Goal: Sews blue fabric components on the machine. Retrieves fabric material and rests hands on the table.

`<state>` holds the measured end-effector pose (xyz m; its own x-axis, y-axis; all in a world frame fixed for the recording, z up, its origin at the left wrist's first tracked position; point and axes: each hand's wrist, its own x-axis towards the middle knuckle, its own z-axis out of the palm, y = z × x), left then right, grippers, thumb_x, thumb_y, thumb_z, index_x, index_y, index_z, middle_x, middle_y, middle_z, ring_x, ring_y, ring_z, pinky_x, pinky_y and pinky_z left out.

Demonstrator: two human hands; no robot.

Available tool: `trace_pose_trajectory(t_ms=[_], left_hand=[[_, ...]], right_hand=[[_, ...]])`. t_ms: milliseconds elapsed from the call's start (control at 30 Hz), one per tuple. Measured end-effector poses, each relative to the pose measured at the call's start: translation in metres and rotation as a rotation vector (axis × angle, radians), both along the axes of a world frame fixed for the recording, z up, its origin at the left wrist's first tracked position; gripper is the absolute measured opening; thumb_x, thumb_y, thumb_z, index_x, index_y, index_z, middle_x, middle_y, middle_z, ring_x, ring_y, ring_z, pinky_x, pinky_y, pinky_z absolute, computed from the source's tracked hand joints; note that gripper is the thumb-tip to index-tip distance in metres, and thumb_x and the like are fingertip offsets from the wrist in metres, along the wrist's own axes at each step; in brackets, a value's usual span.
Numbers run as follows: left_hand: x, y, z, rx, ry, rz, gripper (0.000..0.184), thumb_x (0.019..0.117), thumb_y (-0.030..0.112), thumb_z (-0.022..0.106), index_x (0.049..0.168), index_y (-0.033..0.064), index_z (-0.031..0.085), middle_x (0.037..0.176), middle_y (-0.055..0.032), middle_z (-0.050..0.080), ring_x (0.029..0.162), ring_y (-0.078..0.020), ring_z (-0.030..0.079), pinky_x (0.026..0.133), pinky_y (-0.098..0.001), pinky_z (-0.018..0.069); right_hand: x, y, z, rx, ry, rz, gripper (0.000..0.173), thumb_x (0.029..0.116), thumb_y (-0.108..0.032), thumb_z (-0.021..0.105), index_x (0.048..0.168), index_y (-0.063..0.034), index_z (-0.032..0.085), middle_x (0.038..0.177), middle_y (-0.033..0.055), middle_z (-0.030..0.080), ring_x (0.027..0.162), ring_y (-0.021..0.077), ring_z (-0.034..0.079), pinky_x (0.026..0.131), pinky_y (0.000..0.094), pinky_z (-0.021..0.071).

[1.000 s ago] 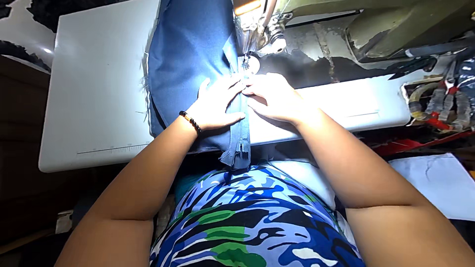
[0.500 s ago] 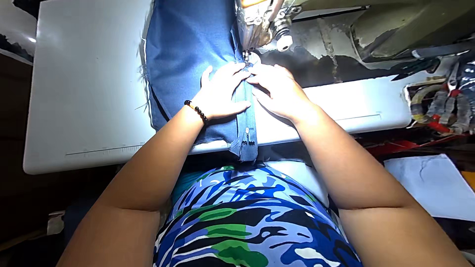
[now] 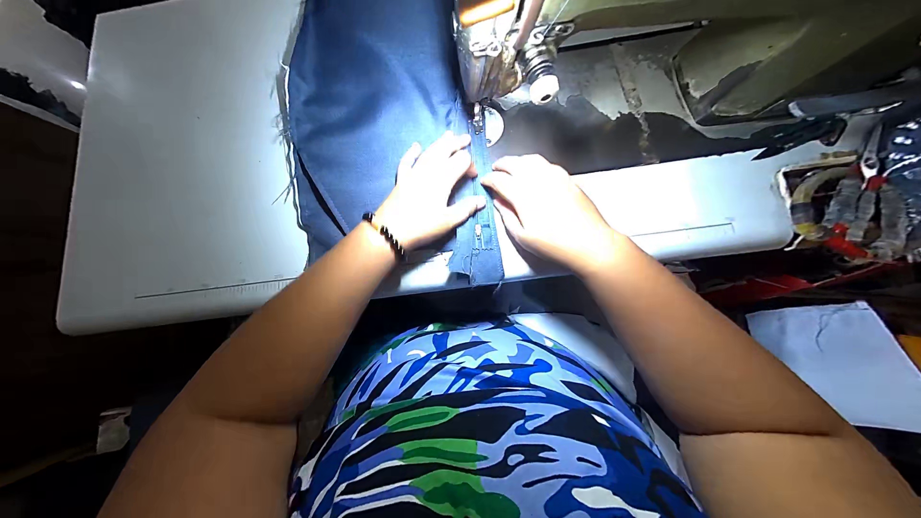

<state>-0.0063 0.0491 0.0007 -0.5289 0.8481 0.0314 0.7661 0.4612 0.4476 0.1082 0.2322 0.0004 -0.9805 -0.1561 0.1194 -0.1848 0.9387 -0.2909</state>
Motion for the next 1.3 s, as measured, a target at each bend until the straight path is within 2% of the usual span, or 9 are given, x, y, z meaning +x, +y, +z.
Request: trace_pose_trajectory(t_ms=[33, 133, 300, 500, 700, 967, 1033, 1133, 1300], left_hand=[[0.013, -0.007, -0.003, 0.055, -0.020, -0.005, 0.043, 0.0995, 0.045, 0.057, 0.122, 0.0104, 0.069, 0.159, -0.0116, 0.044, 0.153, -0.0298, 0.032, 0.121, -0.0629, 0.0192], [0.044, -0.022, -0.014, 0.233, -0.021, -0.003, 0.028, 0.1001, 0.030, 0.060, 0.107, 0.0068, 0.075, 0.144, -0.0142, 0.060, 0.144, -0.0325, 0.046, 0.118, -0.0527, 0.0339], [0.057, -0.028, -0.019, 0.363, 0.093, -0.043, 0.021, 0.0965, 0.022, 0.066, 0.104, 0.0083, 0.079, 0.128, -0.0131, 0.071, 0.131, -0.0321, 0.060, 0.114, -0.0534, 0.0393], [0.062, -0.029, -0.021, 0.303, 0.224, -0.068, 0.023, 0.0978, 0.025, 0.063, 0.109, 0.0124, 0.079, 0.129, -0.0087, 0.071, 0.131, -0.0313, 0.059, 0.112, -0.0654, 0.0346], [0.065, -0.028, -0.012, 0.125, 0.137, -0.027, 0.027, 0.1008, 0.032, 0.055, 0.114, 0.0172, 0.074, 0.144, -0.0021, 0.061, 0.147, -0.0286, 0.043, 0.114, -0.0768, 0.0160], [0.048, -0.023, -0.013, 0.138, 0.067, -0.034, 0.029, 0.1002, 0.036, 0.054, 0.115, 0.0180, 0.073, 0.143, -0.0004, 0.062, 0.146, -0.0266, 0.045, 0.111, -0.0775, 0.0173], [0.043, -0.021, -0.012, 0.134, 0.076, -0.037, 0.030, 0.1007, 0.035, 0.053, 0.115, 0.0172, 0.073, 0.143, -0.0008, 0.062, 0.145, -0.0273, 0.045, 0.110, -0.0781, 0.0184], [0.026, -0.013, -0.010, 0.093, 0.061, -0.031, 0.034, 0.1018, 0.037, 0.050, 0.120, 0.0184, 0.072, 0.146, 0.0005, 0.059, 0.147, -0.0252, 0.042, 0.112, -0.0769, 0.0159], [-0.014, 0.006, -0.010, 0.080, 0.067, -0.019, 0.036, 0.0997, 0.040, 0.053, 0.123, 0.0193, 0.071, 0.145, -0.0015, 0.058, 0.146, -0.0259, 0.042, 0.111, -0.0765, 0.0151]], right_hand=[[0.010, -0.004, -0.002, -0.016, 0.031, 0.012, 0.035, 0.1034, -0.019, 0.047, 0.129, -0.0074, 0.068, 0.131, 0.0170, 0.064, 0.126, 0.0360, 0.058, 0.103, 0.0532, 0.0471], [0.039, -0.015, -0.016, -0.071, 0.129, -0.005, 0.036, 0.1038, -0.020, 0.045, 0.128, -0.0077, 0.069, 0.132, 0.0178, 0.066, 0.125, 0.0365, 0.062, 0.103, 0.0566, 0.0475], [0.051, -0.015, -0.035, -0.179, 0.313, 0.046, 0.028, 0.0984, -0.014, 0.055, 0.116, -0.0070, 0.076, 0.123, 0.0151, 0.071, 0.117, 0.0327, 0.067, 0.104, 0.0594, 0.0453], [0.054, -0.008, -0.040, -0.205, 0.396, 0.139, 0.023, 0.0966, -0.013, 0.058, 0.107, -0.0075, 0.078, 0.116, 0.0139, 0.074, 0.111, 0.0297, 0.069, 0.102, 0.0547, 0.0470], [0.053, -0.007, -0.036, -0.210, 0.389, 0.171, 0.021, 0.0953, -0.013, 0.059, 0.099, -0.0065, 0.078, 0.114, 0.0145, 0.075, 0.111, 0.0303, 0.069, 0.099, 0.0523, 0.0486], [0.047, -0.002, -0.023, -0.155, 0.268, 0.127, 0.024, 0.0977, -0.018, 0.057, 0.105, -0.0108, 0.079, 0.121, 0.0122, 0.074, 0.110, 0.0310, 0.070, 0.090, 0.0535, 0.0517], [0.042, -0.001, -0.020, -0.129, 0.245, 0.107, 0.026, 0.0989, -0.019, 0.056, 0.107, -0.0108, 0.079, 0.120, 0.0121, 0.073, 0.111, 0.0318, 0.069, 0.091, 0.0556, 0.0507], [0.027, 0.005, -0.014, -0.084, 0.218, 0.105, 0.027, 0.0996, -0.018, 0.053, 0.108, -0.0088, 0.077, 0.116, 0.0147, 0.072, 0.116, 0.0349, 0.065, 0.101, 0.0572, 0.0474], [-0.009, 0.019, -0.005, -0.033, 0.131, 0.062, 0.032, 0.0951, -0.011, 0.052, 0.117, -0.0120, 0.075, 0.117, 0.0178, 0.067, 0.116, 0.0394, 0.061, 0.098, 0.0593, 0.0441]])
